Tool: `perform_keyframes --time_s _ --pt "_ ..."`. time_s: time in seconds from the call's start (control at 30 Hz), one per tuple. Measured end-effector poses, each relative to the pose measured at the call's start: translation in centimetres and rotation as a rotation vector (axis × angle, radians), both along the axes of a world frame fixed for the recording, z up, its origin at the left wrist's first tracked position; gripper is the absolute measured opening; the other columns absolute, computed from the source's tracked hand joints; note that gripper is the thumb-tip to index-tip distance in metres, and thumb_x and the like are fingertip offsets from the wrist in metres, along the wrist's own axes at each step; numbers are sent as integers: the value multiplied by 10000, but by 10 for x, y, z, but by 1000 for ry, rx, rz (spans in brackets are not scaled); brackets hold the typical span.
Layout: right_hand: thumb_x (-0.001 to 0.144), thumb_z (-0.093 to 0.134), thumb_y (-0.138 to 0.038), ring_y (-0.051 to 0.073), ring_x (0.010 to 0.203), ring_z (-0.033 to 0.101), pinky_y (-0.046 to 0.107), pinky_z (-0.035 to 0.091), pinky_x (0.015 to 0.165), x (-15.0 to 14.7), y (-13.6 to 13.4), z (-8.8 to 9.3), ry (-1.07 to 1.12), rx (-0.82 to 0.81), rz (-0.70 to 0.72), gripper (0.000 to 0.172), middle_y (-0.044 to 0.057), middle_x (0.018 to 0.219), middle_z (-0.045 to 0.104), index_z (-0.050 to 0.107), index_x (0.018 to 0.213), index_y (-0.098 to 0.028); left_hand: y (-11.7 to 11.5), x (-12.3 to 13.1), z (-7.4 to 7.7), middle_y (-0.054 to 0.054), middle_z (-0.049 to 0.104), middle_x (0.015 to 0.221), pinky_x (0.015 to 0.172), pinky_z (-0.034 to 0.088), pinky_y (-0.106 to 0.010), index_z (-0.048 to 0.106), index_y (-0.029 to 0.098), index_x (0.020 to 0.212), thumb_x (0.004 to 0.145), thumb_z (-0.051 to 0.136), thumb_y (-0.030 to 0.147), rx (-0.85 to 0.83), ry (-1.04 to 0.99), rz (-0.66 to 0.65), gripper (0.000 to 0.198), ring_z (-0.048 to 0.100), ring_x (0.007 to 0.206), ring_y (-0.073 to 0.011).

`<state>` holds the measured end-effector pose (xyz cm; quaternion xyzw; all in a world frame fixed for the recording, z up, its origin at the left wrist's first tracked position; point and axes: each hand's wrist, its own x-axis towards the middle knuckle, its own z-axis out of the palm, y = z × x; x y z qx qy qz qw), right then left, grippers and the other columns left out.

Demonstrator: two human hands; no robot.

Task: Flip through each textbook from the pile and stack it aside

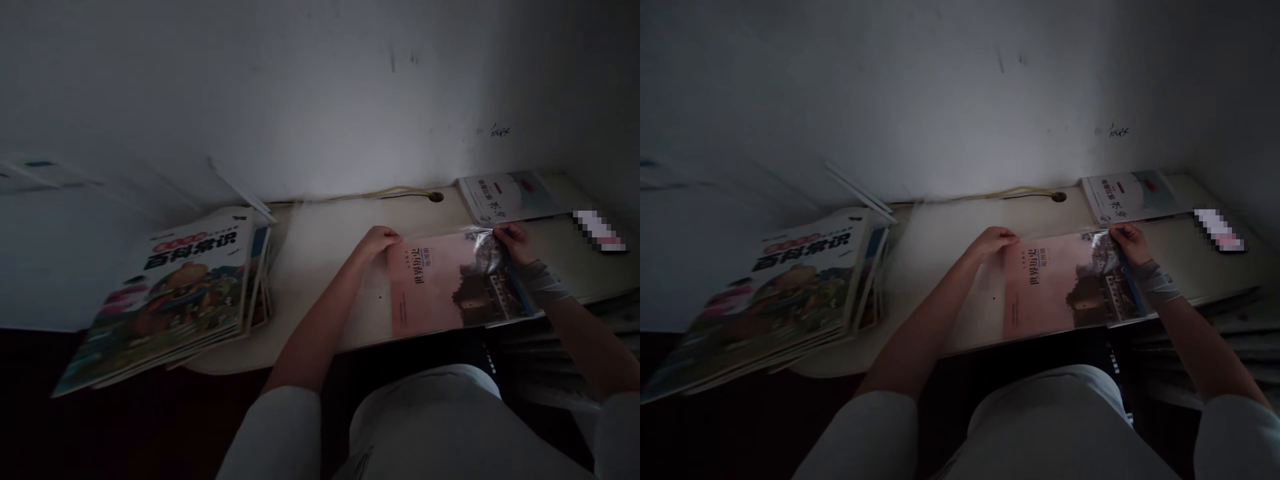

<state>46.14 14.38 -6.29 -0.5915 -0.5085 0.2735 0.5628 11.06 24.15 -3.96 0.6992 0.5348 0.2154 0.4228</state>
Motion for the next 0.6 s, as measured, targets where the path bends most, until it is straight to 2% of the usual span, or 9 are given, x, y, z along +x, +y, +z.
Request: perform_keyframes --time_s 0.07,0.17,0.23,0.3,0.4,0.47,0.53,0.6 --pt "637 662 -497 156 698 569 320 464 712 3 3 2 19 20 -5 309 -13 729 629 607 757 -217 -2 -3 0 -11 614 704 612 381 -238 631 149 749 703 615 381 26 -104 51 238 532 673 -126" --pt "618 695 -499 153 688 570 318 473 714 7 8 2 58 52 -6 300 -25 712 631 621 735 -233 -7 -8 -1 -35 621 721 593 402 -251 626 149 768 668 657 496 -126 -405 32 363 549 665 -138" --pt "609 718 -491 150 680 575 319 480 720 9 11 0 93 65 -7 290 -30 699 635 633 724 -239 -12 -9 -2 -34 624 720 569 408 -248 638 158 792 612 720 484 -243 -585 -14 381 555 642 -133" --pt "605 729 -488 150 677 578 322 483 721 8 13 -4 114 66 -18 287 -30 694 640 641 718 -239 -16 -5 -3 -15 624 711 553 403 -232 656 171 816 567 767 421 -248 -662 0 370 553 626 -120" --pt "599 725 -492 148 670 575 320 475 712 0 15 -4 102 48 -69 300 -29 681 636 646 712 -226 -22 5 -3 11 615 670 555 401 -218 669 171 769 553 765 393 -133 -696 124 324 541 608 -105" --pt "595 722 -490 142 656 569 317 470 706 -7 16 2 101 49 -87 308 -33 656 621 642 698 -211 -27 11 1 9 622 670 585 416 -227 667 167 725 584 732 421 -28 -725 232 298 549 624 -111" --pt "602 718 -487 138 643 561 315 469 698 -15 15 15 117 65 -80 307 -38 633 606 632 676 -202 -34 11 11 -2 646 713 633 436 -242 670 171 718 628 697 433 98 -742 316 279 573 670 -126" --pt "613 719 -477 142 648 561 318 473 688 -20 12 33 120 81 -59 297 -33 647 614 630 670 -199 -43 5 27 -9 665 765 676 449 -248 678 179 732 669 675 429 225 -756 345 258 592 723 -135"
